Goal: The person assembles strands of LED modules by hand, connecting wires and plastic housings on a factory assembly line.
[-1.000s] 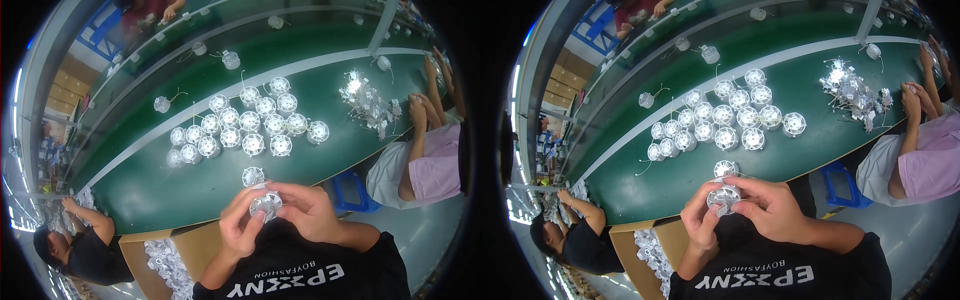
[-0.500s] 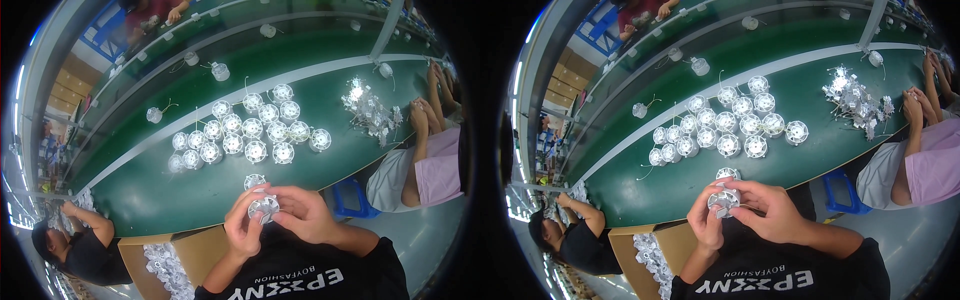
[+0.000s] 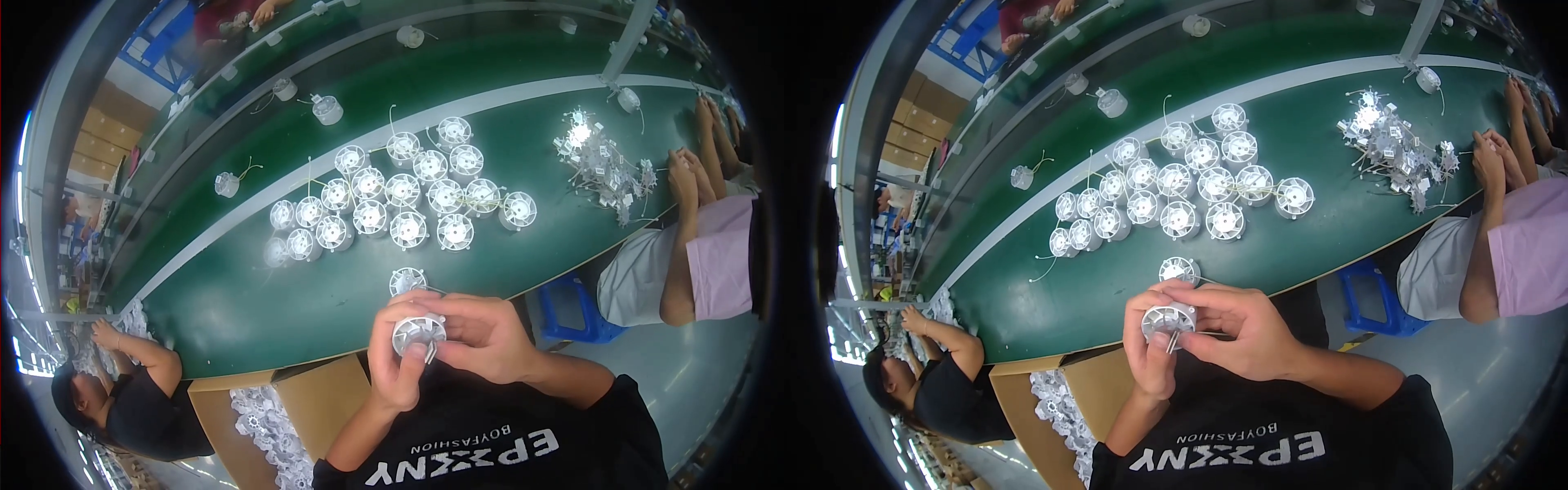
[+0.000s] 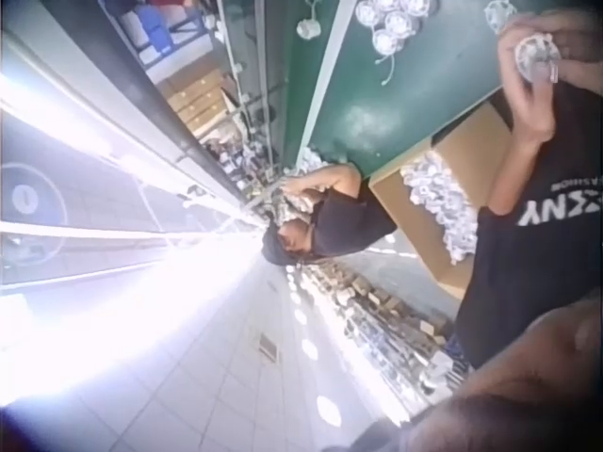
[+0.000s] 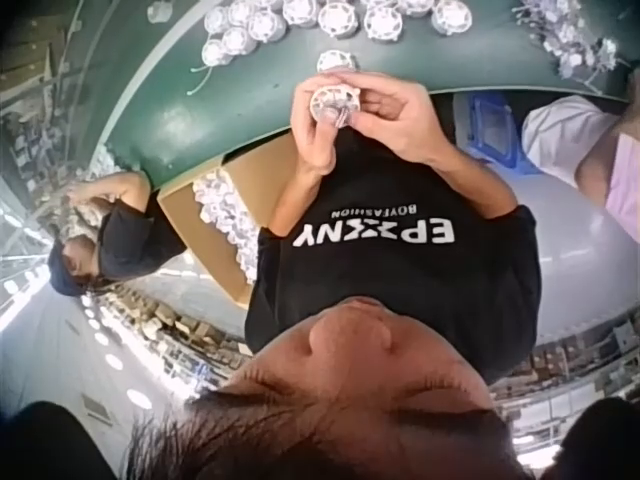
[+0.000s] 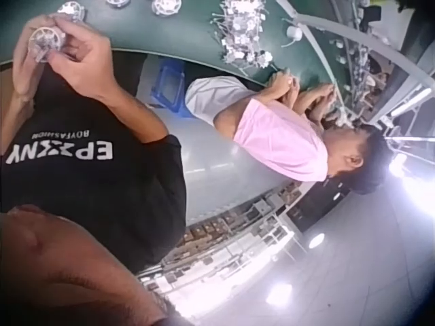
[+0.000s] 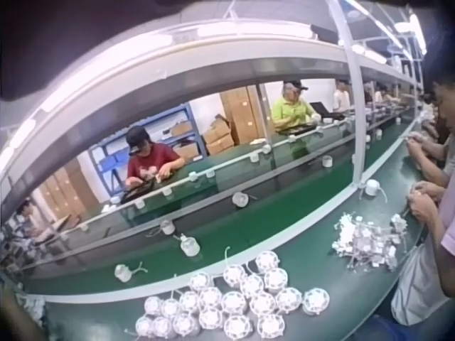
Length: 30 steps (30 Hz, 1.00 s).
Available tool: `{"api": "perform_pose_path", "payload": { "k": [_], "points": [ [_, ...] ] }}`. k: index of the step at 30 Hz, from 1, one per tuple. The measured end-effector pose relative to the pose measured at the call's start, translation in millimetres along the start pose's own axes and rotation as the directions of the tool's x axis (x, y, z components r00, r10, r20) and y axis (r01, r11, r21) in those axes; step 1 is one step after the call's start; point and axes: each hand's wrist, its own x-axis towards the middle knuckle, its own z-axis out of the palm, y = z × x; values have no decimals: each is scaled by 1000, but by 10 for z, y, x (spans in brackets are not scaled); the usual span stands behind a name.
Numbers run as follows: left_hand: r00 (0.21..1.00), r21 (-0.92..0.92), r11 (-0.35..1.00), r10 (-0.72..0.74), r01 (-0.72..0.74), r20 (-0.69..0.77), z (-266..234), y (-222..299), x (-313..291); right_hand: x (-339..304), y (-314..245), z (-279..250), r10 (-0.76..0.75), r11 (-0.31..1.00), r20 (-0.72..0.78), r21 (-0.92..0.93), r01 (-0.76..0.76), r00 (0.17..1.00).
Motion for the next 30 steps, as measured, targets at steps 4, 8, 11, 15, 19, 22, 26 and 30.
{"api": "perform_pose_path", "payload": {
  "k": [4, 8, 11, 15, 19, 22, 26, 30],
  "points": [
    [973, -115, 978, -189, 175, -130, 62, 45, -63, 4, 83, 24, -10, 998, -22, -54, 9, 1000],
    [966, -128, 972, -214, 196, -144, 5, -7, -95, 12, 183, 37, -31, 997, -42, -65, 28, 999],
    [974, -100, 978, -193, 182, -117, -42, -40, -105, -10, 233, 48, -37, 998, -68, -51, 34, 997],
    [961, -37, 975, -221, 218, -165, -49, -18, -96, 37, 183, 18, 30, 999, -52, -15, -31, 998],
    [954, -19, 964, -266, 266, -137, -20, 133, -108, 32, 109, -10, 56, 996, -7, 64, -56, 998],
    [958, 9, 964, -262, 265, -117, -59, 194, -113, -2, 122, 24, 72, 993, 5, 97, -72, 997],
    [974, 85, 974, -203, 212, -99, -168, 284, -201, -32, 196, 99, 106, 986, 7, 127, -106, 994],
    [903, 200, 901, -322, 385, -286, -441, 312, -498, 53, 315, 221, 277, 960, -41, 45, -275, 960]
  ]
}}
